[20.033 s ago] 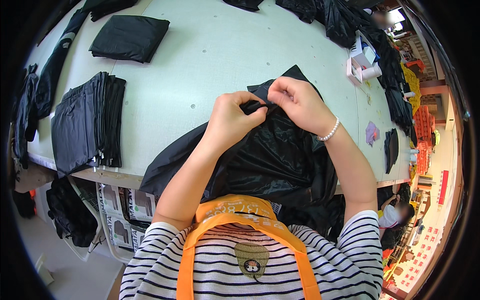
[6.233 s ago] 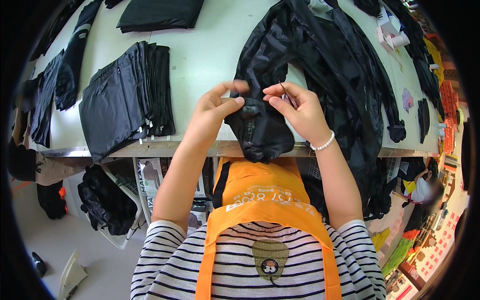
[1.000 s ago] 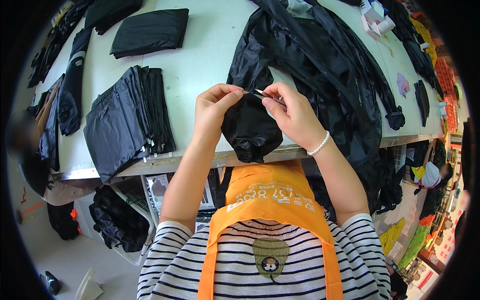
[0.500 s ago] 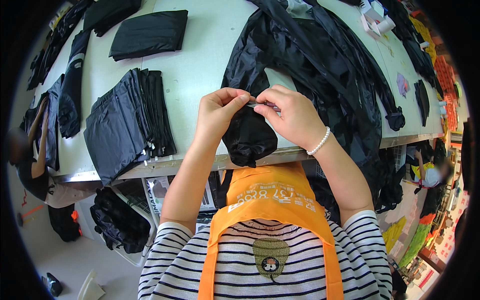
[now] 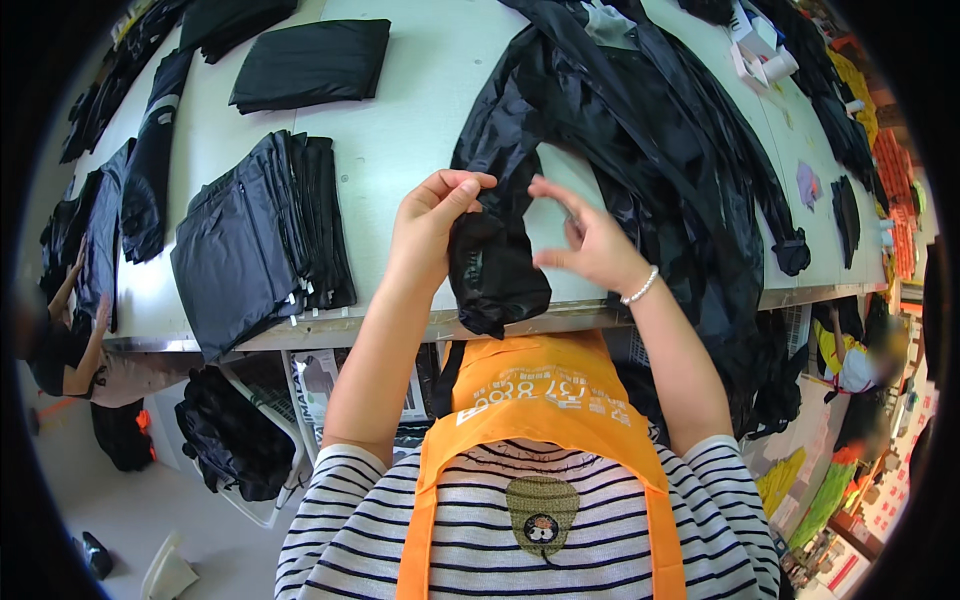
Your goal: The person folds a black jacket on a white table. They smooth the fabric, fold the sleeves inward, fold the body in half, and then fold it again into a compact rectangle. The folded jacket is placed on a stack of similar items.
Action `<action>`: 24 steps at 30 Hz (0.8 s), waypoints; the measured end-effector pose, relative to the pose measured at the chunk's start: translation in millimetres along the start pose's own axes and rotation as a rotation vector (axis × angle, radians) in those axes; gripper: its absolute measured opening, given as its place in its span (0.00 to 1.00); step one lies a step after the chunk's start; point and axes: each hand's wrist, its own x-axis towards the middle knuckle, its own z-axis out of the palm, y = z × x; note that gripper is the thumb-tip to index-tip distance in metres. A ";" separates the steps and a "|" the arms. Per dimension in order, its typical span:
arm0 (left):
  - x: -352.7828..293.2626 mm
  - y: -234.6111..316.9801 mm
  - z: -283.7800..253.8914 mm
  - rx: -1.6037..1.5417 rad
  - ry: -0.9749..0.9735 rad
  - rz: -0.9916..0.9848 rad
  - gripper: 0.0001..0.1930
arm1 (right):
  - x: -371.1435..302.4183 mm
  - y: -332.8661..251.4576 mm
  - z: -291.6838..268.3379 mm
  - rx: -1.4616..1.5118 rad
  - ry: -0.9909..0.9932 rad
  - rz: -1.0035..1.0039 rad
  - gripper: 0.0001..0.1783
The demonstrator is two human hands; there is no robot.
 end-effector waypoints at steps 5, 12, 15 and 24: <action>-5.0 -8.1 -11.0 -0.393 0.011 0.064 0.07 | 1.4 44.9 41.0 -0.065 -0.064 -0.217 0.24; -148.9 -47.9 -81.4 1.556 -0.317 -0.460 0.11 | 5.4 12.4 19.9 -0.134 0.482 -0.320 0.14; -132.4 -30.0 -69.8 1.453 -0.089 -0.447 0.15 | 2.3 13.6 26.8 -0.063 0.386 -0.284 0.13; -12.9 -31.2 -8.1 0.367 -0.365 -0.103 0.38 | -3.3 4.2 26.7 0.151 0.256 -0.021 0.12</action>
